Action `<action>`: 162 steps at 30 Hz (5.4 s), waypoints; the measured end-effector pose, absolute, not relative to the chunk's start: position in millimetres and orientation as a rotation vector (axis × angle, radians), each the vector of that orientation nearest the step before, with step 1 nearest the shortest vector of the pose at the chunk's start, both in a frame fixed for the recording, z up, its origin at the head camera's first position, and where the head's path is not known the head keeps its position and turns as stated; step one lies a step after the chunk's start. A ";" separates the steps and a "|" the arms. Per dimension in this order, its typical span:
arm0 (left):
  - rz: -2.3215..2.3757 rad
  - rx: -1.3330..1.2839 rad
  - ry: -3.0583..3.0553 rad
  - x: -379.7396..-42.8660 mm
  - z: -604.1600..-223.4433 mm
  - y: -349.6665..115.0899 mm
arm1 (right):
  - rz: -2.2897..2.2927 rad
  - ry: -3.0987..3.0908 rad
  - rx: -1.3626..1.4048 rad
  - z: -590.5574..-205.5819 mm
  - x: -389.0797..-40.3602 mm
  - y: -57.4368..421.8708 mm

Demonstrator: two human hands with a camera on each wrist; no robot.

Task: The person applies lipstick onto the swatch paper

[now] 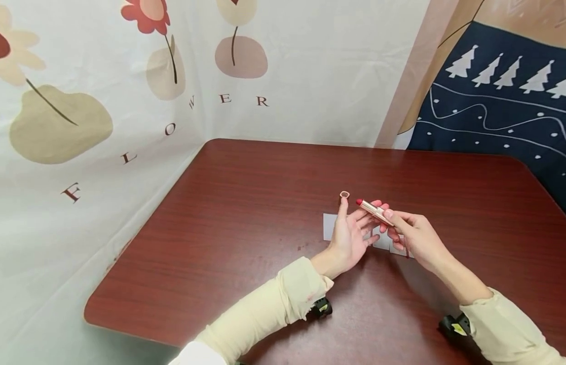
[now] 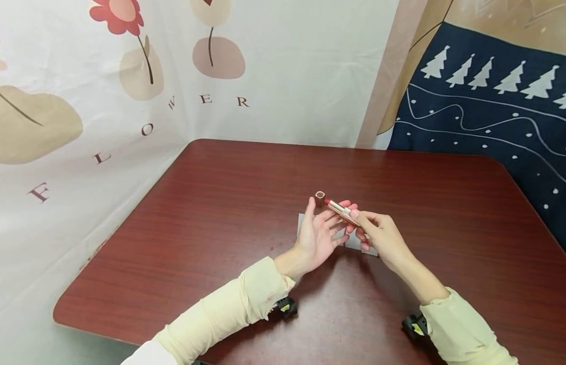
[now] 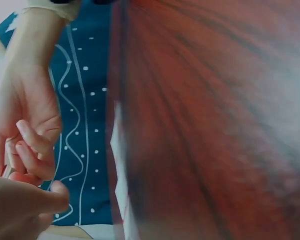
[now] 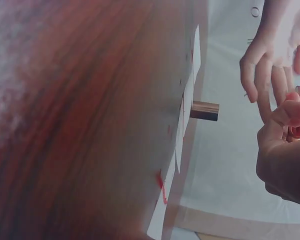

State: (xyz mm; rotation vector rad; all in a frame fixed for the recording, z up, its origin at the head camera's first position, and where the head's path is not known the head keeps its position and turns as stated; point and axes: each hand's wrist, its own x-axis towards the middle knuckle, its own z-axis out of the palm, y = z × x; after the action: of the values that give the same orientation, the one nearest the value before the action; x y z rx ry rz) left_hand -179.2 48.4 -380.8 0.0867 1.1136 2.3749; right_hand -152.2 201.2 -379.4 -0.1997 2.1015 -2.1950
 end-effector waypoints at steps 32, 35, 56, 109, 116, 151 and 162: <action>1.044 0.410 2.797 -289.5 -393.3 7.7 | -2.051 2.228 -0.090 -380.4 -153.8 223.6; 1.010 0.385 2.815 -289.8 -395.4 13.1 | -2.032 2.241 -0.077 -380.9 -154.1 223.6; 1.116 1.025 2.467 -271.3 -363.1 -7.6 | -2.130 2.216 -0.030 -350.6 -175.0 237.6; 0.998 1.127 2.678 -223.8 -346.6 2.3 | -1.972 2.280 -0.123 -370.7 -167.6 202.6; 1.047 1.159 2.670 -226.2 -349.9 3.5 | -2.002 2.226 -0.105 -372.4 -165.7 202.9; 1.727 0.966 2.274 -224.6 -331.4 30.5 | -2.329 1.136 -0.502 -382.3 -162.9 198.6; 1.632 1.039 2.372 -223.7 -331.2 27.9 | -2.248 1.545 -0.412 -379.7 -159.2 199.7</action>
State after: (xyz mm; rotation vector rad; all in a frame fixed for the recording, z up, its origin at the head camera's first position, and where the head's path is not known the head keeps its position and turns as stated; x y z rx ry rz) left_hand -223.7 27.9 -331.2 1.0385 2.3720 1.6321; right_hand -159.2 199.7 -379.7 -0.4120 1.5446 -2.2483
